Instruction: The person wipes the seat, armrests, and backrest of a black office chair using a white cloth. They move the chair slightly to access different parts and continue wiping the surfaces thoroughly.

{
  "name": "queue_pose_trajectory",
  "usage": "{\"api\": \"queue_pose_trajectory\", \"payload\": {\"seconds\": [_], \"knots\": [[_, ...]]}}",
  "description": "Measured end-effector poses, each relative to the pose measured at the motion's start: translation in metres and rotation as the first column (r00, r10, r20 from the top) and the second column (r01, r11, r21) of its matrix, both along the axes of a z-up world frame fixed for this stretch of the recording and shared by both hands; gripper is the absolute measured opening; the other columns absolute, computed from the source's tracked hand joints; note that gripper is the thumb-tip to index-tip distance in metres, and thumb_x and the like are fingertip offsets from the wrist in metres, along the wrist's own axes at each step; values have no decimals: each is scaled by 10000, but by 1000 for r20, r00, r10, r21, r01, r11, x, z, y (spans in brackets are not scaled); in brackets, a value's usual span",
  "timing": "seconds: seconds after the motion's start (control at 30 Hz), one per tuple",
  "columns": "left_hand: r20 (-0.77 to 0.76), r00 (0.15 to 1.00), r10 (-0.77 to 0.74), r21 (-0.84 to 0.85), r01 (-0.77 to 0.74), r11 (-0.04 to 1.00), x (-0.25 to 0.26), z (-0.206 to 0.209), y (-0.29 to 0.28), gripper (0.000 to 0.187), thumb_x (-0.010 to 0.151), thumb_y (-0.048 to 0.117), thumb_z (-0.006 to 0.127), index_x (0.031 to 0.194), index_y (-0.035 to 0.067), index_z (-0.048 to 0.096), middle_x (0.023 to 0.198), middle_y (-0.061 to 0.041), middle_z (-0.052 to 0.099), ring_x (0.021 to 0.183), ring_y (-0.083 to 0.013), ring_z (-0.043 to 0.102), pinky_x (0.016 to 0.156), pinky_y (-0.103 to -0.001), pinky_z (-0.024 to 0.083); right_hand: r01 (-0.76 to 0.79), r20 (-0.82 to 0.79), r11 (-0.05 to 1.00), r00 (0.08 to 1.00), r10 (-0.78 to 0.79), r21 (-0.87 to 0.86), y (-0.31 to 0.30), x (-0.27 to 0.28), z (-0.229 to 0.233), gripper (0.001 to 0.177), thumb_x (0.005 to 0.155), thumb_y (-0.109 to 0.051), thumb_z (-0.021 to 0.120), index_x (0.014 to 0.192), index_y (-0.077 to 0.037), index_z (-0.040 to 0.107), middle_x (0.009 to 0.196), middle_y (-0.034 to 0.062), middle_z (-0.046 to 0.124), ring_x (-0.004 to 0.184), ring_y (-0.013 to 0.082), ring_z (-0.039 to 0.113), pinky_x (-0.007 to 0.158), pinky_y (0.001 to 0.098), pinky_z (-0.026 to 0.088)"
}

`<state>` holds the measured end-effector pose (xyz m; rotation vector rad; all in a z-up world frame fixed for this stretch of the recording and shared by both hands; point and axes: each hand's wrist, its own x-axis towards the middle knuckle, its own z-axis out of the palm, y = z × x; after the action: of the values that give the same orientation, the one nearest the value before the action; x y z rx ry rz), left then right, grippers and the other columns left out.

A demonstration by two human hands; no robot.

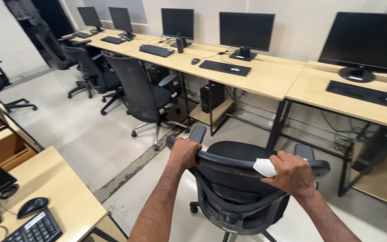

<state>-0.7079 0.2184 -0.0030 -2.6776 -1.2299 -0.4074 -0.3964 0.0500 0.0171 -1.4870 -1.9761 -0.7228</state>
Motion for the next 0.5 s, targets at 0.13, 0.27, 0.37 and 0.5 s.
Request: {"api": "queue_pose_trajectory", "payload": {"seconds": [0.13,0.27,0.37,0.5], "knots": [[-58,998,10,-25,-12,1000,-13,5,30,330,588,299,932,854,194,768,840,-72,745,902,-290,713,881,-455,491,-28,-52,1000,998,28,5,31,-14,1,552,394,-418,965,725,-123,637,602,65,553,552,276,632,513,444,507],[-64,998,7,-63,-11,998,-23,12,59,366,562,287,952,875,196,787,857,-57,756,910,-276,713,907,-467,485,-53,-71,999,996,53,2,60,-29,5,542,397,-404,964,716,-120,630,642,71,553,547,288,627,497,450,504],[-71,997,35,-68,-40,997,-30,9,81,347,574,276,944,877,199,793,874,-39,764,922,-256,719,913,-457,491,-48,-90,999,995,46,-12,85,-34,8,525,415,-390,963,704,-124,615,650,63,545,551,280,623,503,451,502],[-116,993,26,-63,-33,997,-40,10,110,269,631,248,907,868,193,793,871,-48,764,911,-258,727,879,-445,513,-56,-91,998,994,56,-6,111,-45,7,540,409,-393,961,691,-117,593,606,64,541,553,283,614,513,454,499]]}}
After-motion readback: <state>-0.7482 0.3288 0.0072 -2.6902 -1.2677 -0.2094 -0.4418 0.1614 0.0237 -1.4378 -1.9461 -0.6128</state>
